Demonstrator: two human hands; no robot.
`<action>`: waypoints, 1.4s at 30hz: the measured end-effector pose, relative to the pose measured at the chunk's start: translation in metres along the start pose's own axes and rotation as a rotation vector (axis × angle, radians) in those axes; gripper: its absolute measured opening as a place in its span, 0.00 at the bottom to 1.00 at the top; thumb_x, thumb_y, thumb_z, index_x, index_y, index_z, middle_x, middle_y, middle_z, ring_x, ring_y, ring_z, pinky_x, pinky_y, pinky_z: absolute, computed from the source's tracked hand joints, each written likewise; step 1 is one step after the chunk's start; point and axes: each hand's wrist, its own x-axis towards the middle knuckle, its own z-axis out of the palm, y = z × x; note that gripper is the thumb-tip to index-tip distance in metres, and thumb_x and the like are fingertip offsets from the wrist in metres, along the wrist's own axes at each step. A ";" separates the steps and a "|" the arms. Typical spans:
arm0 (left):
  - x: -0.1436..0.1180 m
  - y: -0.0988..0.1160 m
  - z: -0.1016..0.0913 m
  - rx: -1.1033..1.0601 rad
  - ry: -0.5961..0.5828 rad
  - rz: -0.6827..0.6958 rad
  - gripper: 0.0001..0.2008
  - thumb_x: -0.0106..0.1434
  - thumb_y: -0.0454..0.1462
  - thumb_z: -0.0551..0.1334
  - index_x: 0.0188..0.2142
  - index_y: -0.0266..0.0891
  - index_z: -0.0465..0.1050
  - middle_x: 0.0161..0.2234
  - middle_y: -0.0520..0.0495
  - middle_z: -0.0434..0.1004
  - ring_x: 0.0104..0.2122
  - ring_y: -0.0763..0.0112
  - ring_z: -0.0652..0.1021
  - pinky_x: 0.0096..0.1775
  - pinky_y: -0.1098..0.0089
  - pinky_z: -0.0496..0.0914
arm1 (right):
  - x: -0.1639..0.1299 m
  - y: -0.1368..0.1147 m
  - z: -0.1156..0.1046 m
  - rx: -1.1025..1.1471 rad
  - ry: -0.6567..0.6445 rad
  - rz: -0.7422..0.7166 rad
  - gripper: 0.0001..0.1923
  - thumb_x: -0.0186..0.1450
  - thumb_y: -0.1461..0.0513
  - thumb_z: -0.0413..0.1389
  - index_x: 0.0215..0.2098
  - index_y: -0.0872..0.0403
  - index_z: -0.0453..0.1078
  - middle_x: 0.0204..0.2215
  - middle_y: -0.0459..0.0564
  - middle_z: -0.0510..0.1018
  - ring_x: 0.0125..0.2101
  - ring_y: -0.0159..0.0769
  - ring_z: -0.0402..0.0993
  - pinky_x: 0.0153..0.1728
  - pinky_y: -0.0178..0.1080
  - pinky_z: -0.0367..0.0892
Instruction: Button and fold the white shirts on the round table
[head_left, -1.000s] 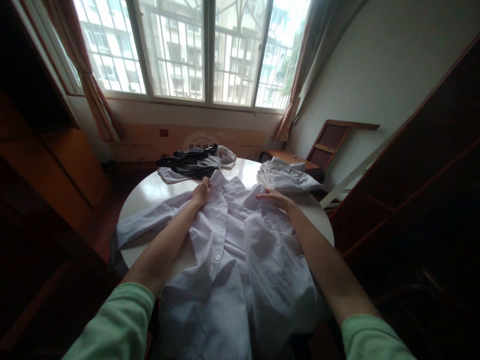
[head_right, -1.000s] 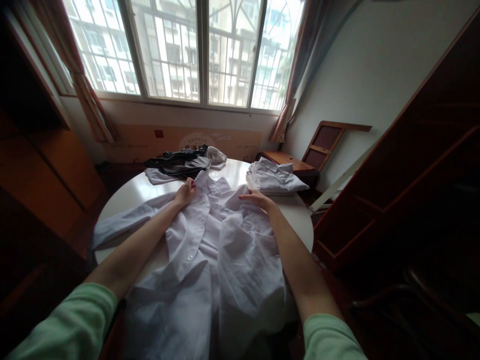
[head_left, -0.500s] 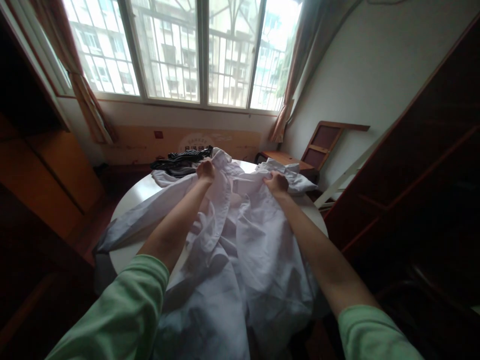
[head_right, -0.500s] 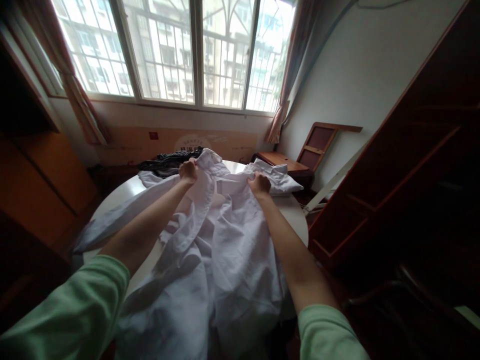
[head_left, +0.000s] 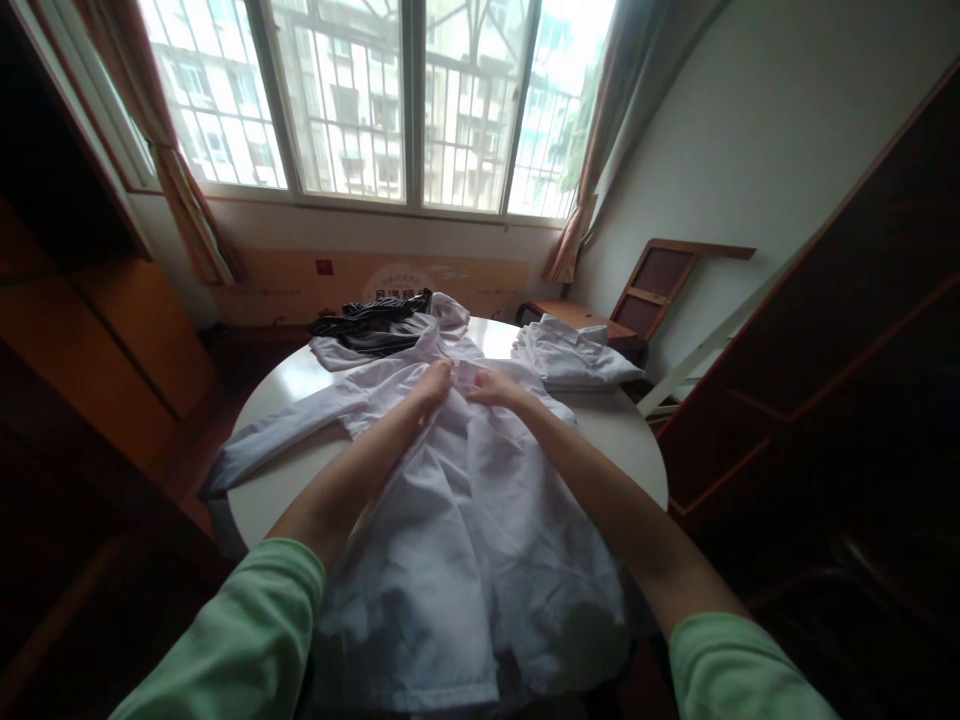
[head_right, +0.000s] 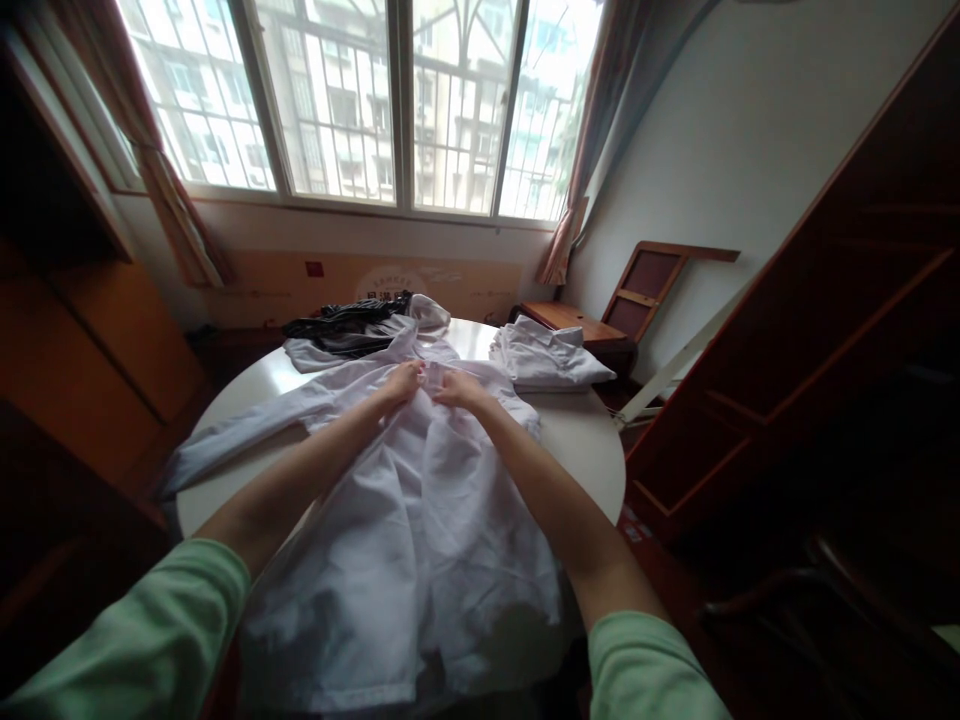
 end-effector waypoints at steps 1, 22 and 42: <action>-0.003 -0.003 0.000 0.042 -0.007 0.004 0.12 0.56 0.26 0.55 0.38 0.33 0.73 0.37 0.39 0.78 0.38 0.64 0.76 0.43 0.68 0.67 | -0.002 -0.002 0.002 -0.005 0.021 -0.020 0.10 0.57 0.64 0.55 0.37 0.59 0.73 0.33 0.54 0.78 0.32 0.36 0.72 0.28 0.31 0.59; -0.034 -0.014 -0.007 0.198 0.072 0.128 0.10 0.58 0.31 0.57 0.34 0.35 0.77 0.35 0.42 0.75 0.39 0.65 0.73 0.45 0.66 0.67 | 0.024 -0.037 0.046 0.042 0.175 0.216 0.22 0.62 0.54 0.51 0.47 0.62 0.68 0.43 0.63 0.76 0.43 0.44 0.74 0.38 0.36 0.65; -0.038 -0.006 -0.008 0.129 0.040 0.100 0.05 0.57 0.29 0.58 0.29 0.34 0.73 0.32 0.44 0.73 0.37 0.65 0.73 0.43 0.66 0.67 | 0.021 -0.017 0.046 0.293 0.143 0.234 0.12 0.58 0.56 0.54 0.33 0.57 0.73 0.28 0.51 0.79 0.32 0.35 0.75 0.27 0.30 0.60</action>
